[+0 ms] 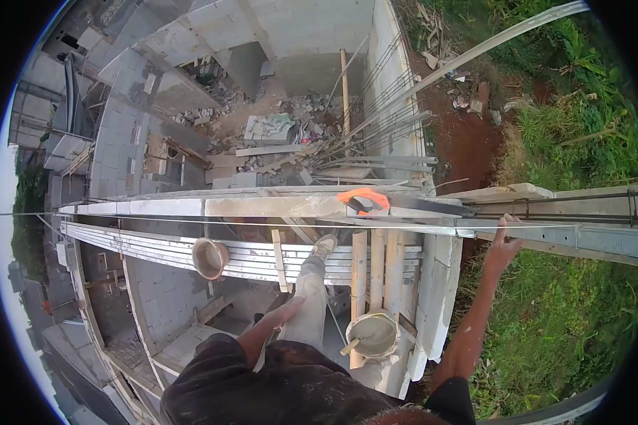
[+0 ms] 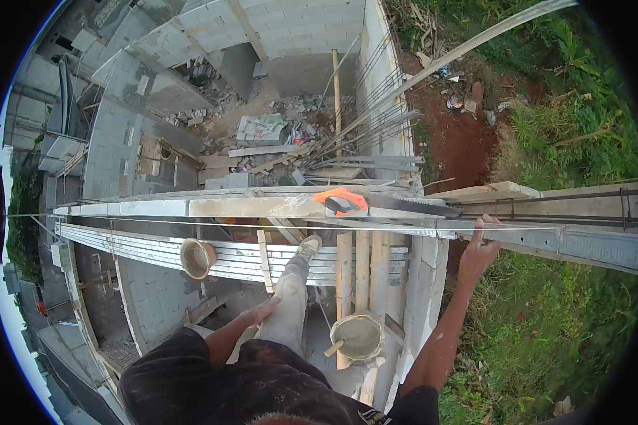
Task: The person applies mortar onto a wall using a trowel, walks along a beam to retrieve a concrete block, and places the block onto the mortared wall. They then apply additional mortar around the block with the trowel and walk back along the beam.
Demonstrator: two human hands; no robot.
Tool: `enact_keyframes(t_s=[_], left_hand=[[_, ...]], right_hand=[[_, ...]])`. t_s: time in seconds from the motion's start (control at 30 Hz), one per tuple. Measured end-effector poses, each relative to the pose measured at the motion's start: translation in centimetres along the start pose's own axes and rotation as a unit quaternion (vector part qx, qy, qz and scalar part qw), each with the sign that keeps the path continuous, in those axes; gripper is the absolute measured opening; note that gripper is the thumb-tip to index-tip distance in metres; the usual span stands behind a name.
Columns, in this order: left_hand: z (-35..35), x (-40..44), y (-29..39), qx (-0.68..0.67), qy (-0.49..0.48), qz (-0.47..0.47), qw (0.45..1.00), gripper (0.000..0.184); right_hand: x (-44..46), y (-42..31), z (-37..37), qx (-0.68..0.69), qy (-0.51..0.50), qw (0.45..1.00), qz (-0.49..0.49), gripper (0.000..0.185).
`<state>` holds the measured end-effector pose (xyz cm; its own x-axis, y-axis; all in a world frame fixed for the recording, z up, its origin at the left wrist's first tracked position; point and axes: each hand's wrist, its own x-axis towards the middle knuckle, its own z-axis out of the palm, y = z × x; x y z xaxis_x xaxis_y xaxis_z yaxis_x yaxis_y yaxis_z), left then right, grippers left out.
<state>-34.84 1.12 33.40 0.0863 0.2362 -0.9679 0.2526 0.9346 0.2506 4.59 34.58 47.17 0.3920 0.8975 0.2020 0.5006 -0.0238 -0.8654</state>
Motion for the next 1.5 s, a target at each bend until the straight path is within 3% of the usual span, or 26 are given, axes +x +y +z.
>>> enact_keyframes(t_s=[0.03,0.1,0.13,0.17,0.2,0.3,0.33,0.37,0.47,0.53,0.63,0.67,0.73,0.77,0.8,0.83,0.9,0.93,1.03,1.07,1.23,1.3,1.4,1.47,1.5], left_hand=[[-1.1,2.8,-1.5,0.170,-0.017,0.099,0.980,0.069],[-2.4,4.7,-2.3,0.185,-0.024,0.199,0.962,0.076],[-3.2,2.9,-0.4,0.185,-0.017,0.199,0.962,0.076],[-4.2,-0.3,2.9,0.001,-0.048,0.144,0.988,0.075],[-5.1,-2.3,5.1,-0.187,-0.080,0.084,0.975,0.074],[-7.4,-4.1,6.4,-0.245,-0.002,0.101,0.964,0.068],[-8.3,-4.5,6.2,-0.155,0.044,0.116,0.980,0.070],[-9.0,-1.0,2.7,-0.055,0.104,0.213,0.970,0.072],[-10.6,0.2,-2.6,-0.052,0.094,0.168,0.980,0.074],[-11.1,2.1,-6.5,0.033,0.096,0.152,0.983,0.072],[-9.4,-5.2,-5.2,0.069,0.128,0.144,0.979,0.070],[-7.9,-0.8,-10.8,0.079,0.125,0.190,0.971,0.069],[-4.9,-8.0,-6.8,-0.023,0.141,0.149,0.978,0.070],[-4.2,-11.0,-5.2,-0.087,0.137,0.108,0.981,0.073],[-1.1,-4.6,-10.0,-0.296,0.075,0.046,0.951,0.081],[0.9,-4.1,-10.8,-0.314,0.078,0.046,0.945,0.081],[4.1,-3.4,-11.7,-0.365,0.107,0.048,0.924,0.080],[5.2,-3.4,-12.1,-0.387,0.123,0.048,0.913,0.079],[9.0,-2.6,-12.1,-0.459,0.170,0.058,0.870,0.079],[10.0,-2.2,-11.8,-0.483,0.187,0.062,0.853,0.080],[9.2,-1.9,-13.1,-0.570,0.289,0.073,0.766,0.084],[9.5,-2.4,-13.7,-0.598,0.317,0.070,0.733,0.086],[10.1,-1.5,-12.7,-0.643,0.343,0.071,0.681,0.091],[10.0,-1.8,-13.8,-0.648,0.350,-0.016,0.677,0.090],[9.7,-1.9,-14.0,-0.649,0.360,-0.043,0.670,0.089]], right_hand=[[-0.6,0.2,-0.4,0.032,-0.009,0.999,0.026,0.046],[-0.6,0.9,-0.6,0.012,-0.007,0.999,0.029,0.041],[-0.6,1.2,-0.6,-0.009,-0.003,1.000,0.027,0.037],[-0.5,1.4,-0.5,-0.002,-0.004,1.000,0.023,0.037],[-0.4,1.6,-0.6,0.000,-0.003,1.000,0.025,0.037],[-0.5,1.9,-0.6,-0.033,-0.002,0.999,-0.002,0.037],[-0.5,1.0,-0.5,-0.058,-0.006,0.998,0.012,0.038],[-0.4,0.7,-0.7,-0.085,-0.011,0.996,0.025,0.039],[-0.5,0.7,-0.7,-0.074,-0.010,0.997,0.011,0.039],[-0.6,0.5,-0.3,-0.044,-0.006,0.999,0.006,0.039],[0.4,5.3,-1.5,-0.108,-0.032,0.993,0.021,0.066],[1.7,8.8,-2.0,-0.170,-0.033,0.984,0.030,0.077],[2.1,8.4,-2.1,-0.158,-0.049,0.985,0.043,0.094],[0.9,4.1,-0.9,-0.188,-0.029,0.980,0.054,0.094],[-0.5,-0.1,-0.7,-0.223,-0.007,0.972,0.068,0.094],[-1.0,-1.7,-0.3,-0.223,-0.021,0.973,0.055,0.094],[-1.4,-3.6,-0.3,-0.273,-0.014,0.959,0.072,0.079],[1.8,6.7,-2.1,-0.452,-0.085,0.886,-0.063,0.077],[3.4,10.5,-2.0,-0.415,-0.076,0.905,-0.046,0.070],[3.0,8.8,-2.0,-0.604,-0.161,0.766,-0.151,0.061],[5.2,13.0,5.0,-0.473,-0.209,0.851,-0.087,0.054],[-14.5,6.7,8.0,-0.420,-0.230,0.877,-0.041,0.051],[-13.3,8.1,9.9,-0.343,-0.249,0.906,0.020,0.047],[-10.8,10.3,9.3,-0.289,-0.255,0.920,0.069,0.045],[-10.7,8.8,10.5,-0.321,-0.492,0.809,0.017,0.039]])
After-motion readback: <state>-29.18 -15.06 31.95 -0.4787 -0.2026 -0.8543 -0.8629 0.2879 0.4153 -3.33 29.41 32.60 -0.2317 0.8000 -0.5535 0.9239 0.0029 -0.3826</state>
